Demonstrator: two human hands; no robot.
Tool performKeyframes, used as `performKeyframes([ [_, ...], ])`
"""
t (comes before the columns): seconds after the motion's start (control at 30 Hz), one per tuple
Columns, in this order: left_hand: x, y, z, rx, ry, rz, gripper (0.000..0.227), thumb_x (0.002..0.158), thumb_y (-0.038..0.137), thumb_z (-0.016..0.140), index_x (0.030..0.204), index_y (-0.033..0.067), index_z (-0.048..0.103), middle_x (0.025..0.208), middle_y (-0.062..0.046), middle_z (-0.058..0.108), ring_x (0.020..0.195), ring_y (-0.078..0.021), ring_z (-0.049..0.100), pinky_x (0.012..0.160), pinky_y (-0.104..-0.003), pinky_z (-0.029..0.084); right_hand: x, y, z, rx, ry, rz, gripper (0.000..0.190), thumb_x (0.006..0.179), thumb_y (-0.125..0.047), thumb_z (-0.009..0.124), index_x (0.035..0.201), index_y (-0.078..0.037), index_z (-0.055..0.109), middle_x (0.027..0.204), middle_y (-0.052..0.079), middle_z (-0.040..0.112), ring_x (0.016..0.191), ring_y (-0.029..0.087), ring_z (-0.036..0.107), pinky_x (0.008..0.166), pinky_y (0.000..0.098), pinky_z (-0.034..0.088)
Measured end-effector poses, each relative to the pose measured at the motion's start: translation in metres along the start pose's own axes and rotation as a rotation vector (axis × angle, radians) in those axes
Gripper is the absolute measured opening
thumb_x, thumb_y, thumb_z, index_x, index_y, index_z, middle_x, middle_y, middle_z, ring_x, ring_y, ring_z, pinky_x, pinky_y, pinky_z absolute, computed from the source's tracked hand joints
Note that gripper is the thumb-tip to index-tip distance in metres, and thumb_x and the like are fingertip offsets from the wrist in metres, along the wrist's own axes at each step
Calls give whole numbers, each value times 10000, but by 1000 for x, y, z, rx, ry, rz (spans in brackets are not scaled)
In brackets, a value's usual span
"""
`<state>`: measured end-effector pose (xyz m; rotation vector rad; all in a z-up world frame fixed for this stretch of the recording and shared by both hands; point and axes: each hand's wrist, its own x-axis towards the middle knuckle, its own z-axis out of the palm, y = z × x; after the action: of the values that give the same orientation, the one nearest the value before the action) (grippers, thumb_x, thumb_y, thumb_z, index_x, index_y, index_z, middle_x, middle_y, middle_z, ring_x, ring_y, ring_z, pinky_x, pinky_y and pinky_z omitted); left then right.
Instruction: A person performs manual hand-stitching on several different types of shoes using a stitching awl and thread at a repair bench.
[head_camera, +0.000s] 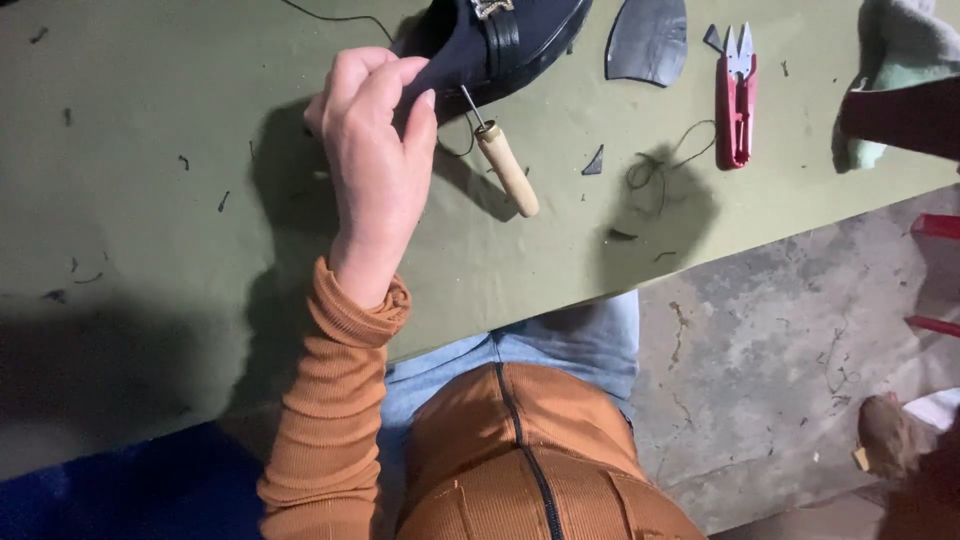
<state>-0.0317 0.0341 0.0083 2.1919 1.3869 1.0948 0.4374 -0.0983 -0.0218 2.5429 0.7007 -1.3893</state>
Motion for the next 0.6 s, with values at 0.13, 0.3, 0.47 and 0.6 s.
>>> performKeyframes([
  [0.13, 0, 0, 1, 6, 20, 8, 183, 696, 14, 576, 868, 76, 579, 848, -22, 467, 807, -182, 494, 737, -339, 306, -121, -81, 31, -1, 165, -404, 231, 834, -46, 499, 1030, 71, 536, 777, 173, 541, 622, 243, 498, 595, 389, 389],
  [0.3, 2, -5, 1, 1, 28, -4, 172, 688, 35, 586, 853, 84, 583, 836, -19, 476, 791, -179, 499, 744, -335, 314, -172, -129, 87, -13, 343, -923, 277, 857, 55, 521, 1134, 55, 531, 854, 162, 563, 680, 199, 530, 671, 302, 414],
  [0.47, 1, -11, 5, 1, 44, -4, 189, 670, 12, 625, 835, 97, 587, 821, -1, 472, 770, -160, 500, 735, -317, 308, -128, -172, 134, 53, 788, -1438, 340, 817, 156, 494, 1135, 37, 524, 1098, 245, 547, 750, 258, 563, 750, 356, 443],
  [0.6, 1, -6, 2, -31, 43, 8, 176, 682, -2, 589, 827, 97, 568, 821, -5, 457, 754, -165, 494, 722, -320, 320, -104, -193, 170, 181, 1161, -1288, 393, 862, 21, 440, 1221, -134, 412, 942, 129, 518, 847, 259, 499, 740, 330, 427],
])
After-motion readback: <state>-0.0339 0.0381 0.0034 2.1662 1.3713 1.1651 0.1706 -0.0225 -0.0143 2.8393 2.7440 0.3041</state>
